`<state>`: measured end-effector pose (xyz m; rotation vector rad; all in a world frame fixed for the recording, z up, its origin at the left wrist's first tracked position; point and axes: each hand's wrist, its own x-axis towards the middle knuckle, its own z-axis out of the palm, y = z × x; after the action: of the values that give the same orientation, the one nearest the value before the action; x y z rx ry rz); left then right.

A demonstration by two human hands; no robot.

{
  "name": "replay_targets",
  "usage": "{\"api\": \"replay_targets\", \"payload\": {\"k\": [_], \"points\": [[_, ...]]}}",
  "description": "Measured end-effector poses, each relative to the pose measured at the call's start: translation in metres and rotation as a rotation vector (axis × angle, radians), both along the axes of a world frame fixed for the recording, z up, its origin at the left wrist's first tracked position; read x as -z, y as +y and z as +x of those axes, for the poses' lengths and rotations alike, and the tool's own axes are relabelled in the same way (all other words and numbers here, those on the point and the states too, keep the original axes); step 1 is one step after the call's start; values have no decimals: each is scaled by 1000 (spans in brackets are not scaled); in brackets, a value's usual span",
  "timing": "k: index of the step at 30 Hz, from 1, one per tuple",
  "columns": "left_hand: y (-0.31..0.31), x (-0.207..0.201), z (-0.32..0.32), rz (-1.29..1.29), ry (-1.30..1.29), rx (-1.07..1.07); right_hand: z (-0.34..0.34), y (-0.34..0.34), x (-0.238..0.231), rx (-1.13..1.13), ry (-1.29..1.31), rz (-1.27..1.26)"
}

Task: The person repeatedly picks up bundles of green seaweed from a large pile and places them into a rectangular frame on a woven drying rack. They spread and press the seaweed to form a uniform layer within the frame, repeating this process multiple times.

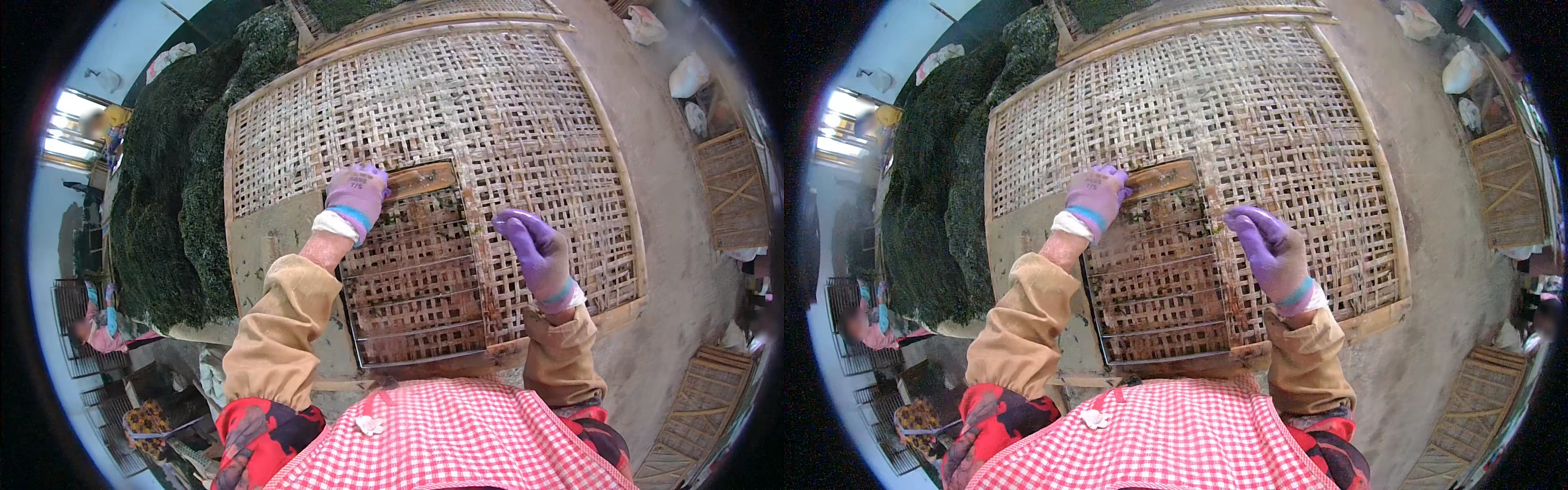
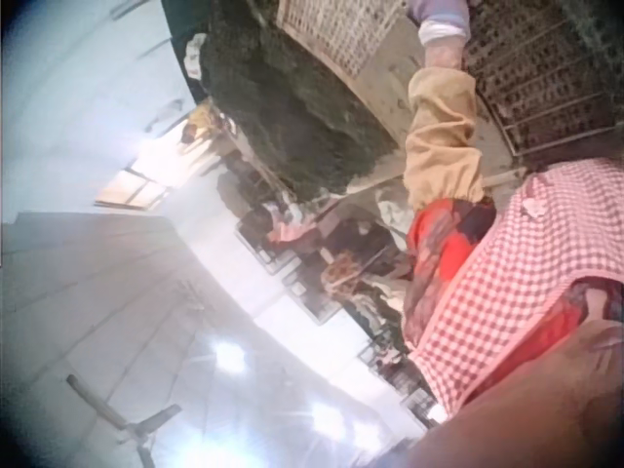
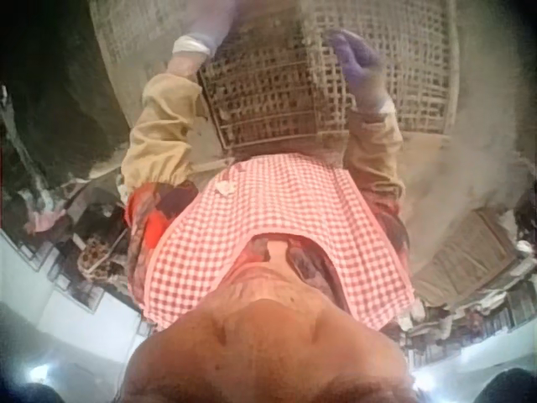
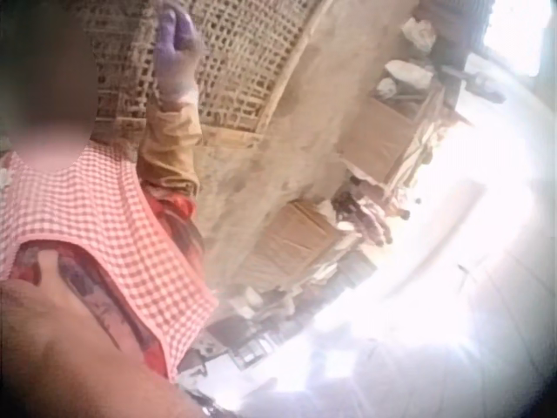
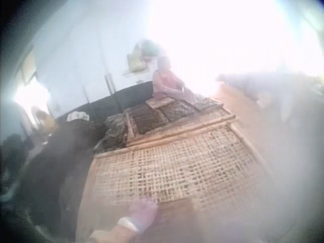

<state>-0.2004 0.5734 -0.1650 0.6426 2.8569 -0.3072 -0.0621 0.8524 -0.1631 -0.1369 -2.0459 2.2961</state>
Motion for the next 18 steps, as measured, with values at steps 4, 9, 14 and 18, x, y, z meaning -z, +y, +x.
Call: {"api": "replay_targets", "payload": {"k": [4,9,14,18], "points": [[4,14,7,-54,111,-41,-23,-2,14,-102,118,216],[2,30,23,43,266,-23,-102,-74,-10,-244,284,817],[-18,24,42,296,208,-136,-179,-174,20,-215,371,1070],[-61,9,96,726,267,-259,-198,-185,53,-161,260,1262]]}}
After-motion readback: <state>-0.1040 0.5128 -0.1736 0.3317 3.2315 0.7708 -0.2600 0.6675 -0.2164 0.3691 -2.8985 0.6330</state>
